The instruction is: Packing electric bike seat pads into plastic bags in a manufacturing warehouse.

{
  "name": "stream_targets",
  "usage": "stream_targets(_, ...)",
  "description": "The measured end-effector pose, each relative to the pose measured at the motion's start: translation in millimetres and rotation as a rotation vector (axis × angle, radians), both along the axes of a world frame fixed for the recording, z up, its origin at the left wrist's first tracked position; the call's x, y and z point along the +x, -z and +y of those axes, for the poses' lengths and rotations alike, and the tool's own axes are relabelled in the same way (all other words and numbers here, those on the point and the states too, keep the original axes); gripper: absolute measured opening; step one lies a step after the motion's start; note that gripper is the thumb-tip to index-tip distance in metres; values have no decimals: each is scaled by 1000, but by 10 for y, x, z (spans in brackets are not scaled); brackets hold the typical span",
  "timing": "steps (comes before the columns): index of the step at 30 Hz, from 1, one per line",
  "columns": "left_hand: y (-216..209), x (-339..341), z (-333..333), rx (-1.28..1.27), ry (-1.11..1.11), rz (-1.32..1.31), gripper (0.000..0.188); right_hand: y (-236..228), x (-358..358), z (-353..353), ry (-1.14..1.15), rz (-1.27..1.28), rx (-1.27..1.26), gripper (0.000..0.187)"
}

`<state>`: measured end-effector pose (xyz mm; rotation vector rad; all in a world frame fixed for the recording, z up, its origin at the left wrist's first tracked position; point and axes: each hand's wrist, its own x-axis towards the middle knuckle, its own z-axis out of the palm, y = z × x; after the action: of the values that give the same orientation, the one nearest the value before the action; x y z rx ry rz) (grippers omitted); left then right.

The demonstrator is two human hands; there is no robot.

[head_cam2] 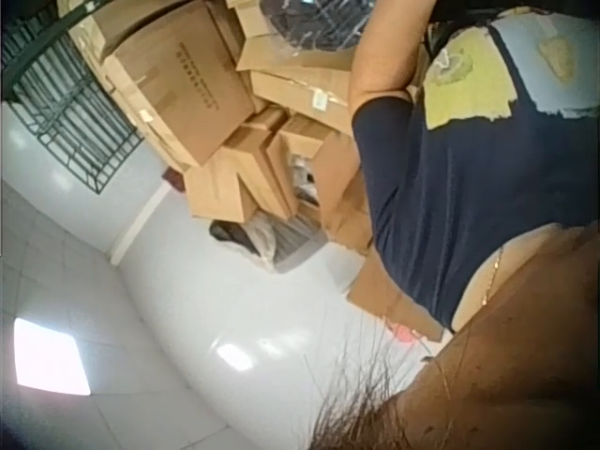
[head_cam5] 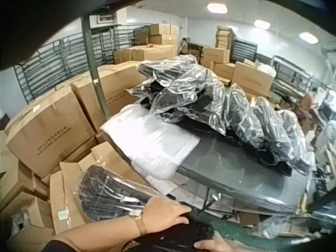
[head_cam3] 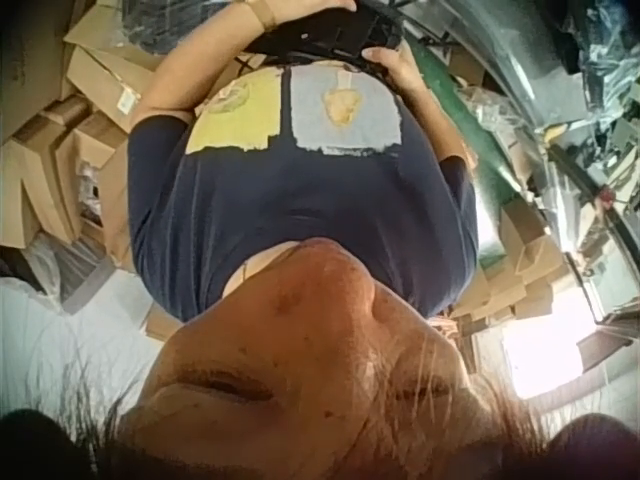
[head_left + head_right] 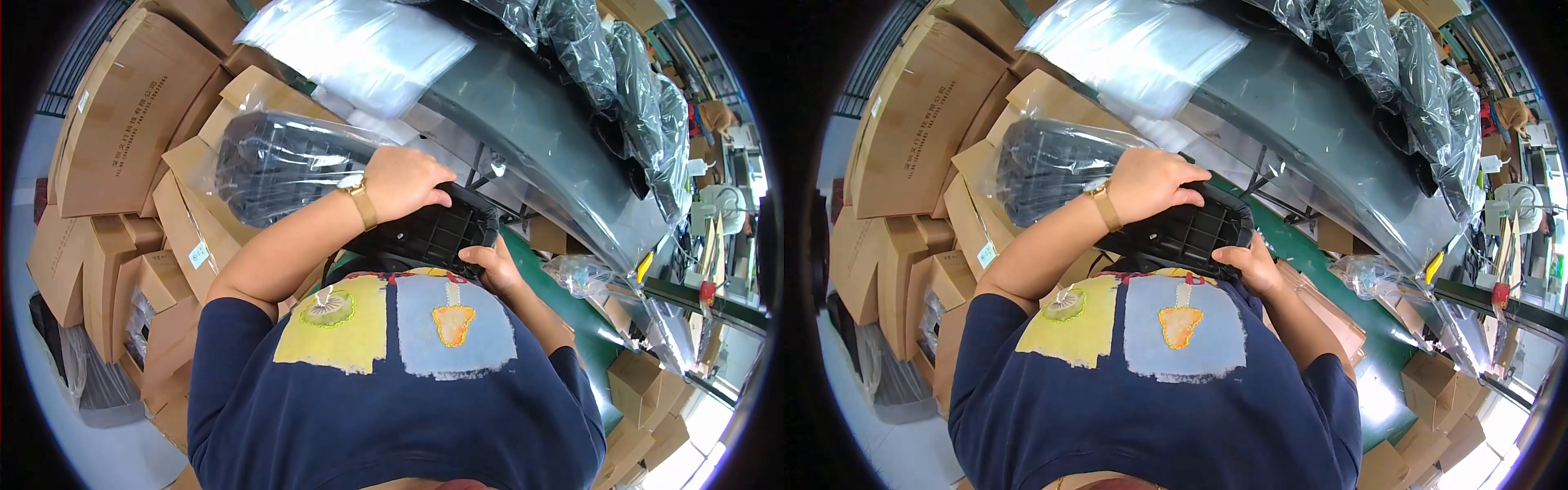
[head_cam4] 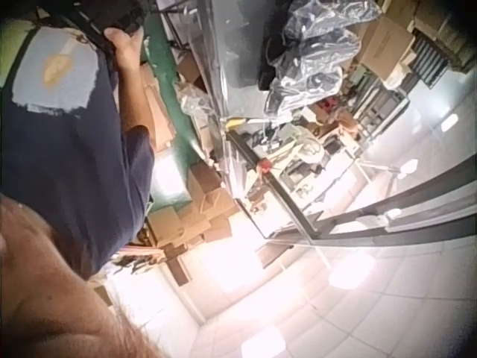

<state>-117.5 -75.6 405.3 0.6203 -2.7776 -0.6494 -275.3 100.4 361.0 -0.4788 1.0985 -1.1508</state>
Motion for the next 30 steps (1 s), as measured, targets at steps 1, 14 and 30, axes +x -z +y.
stream_targets(1, -6, -13, -28, -4, 24, -102, 33, -3, -23, -5, -2, -2, 3, 55)
stream_targets(14, 188, 78, -330, 594, 51, -110, 22, 177, -272, -78, -189, 100, 103, 59)
stream_targets(30, -484, -188, 463, 992, 196, 363, 15, 141, -20, -154, -24, -299, 131, 42)
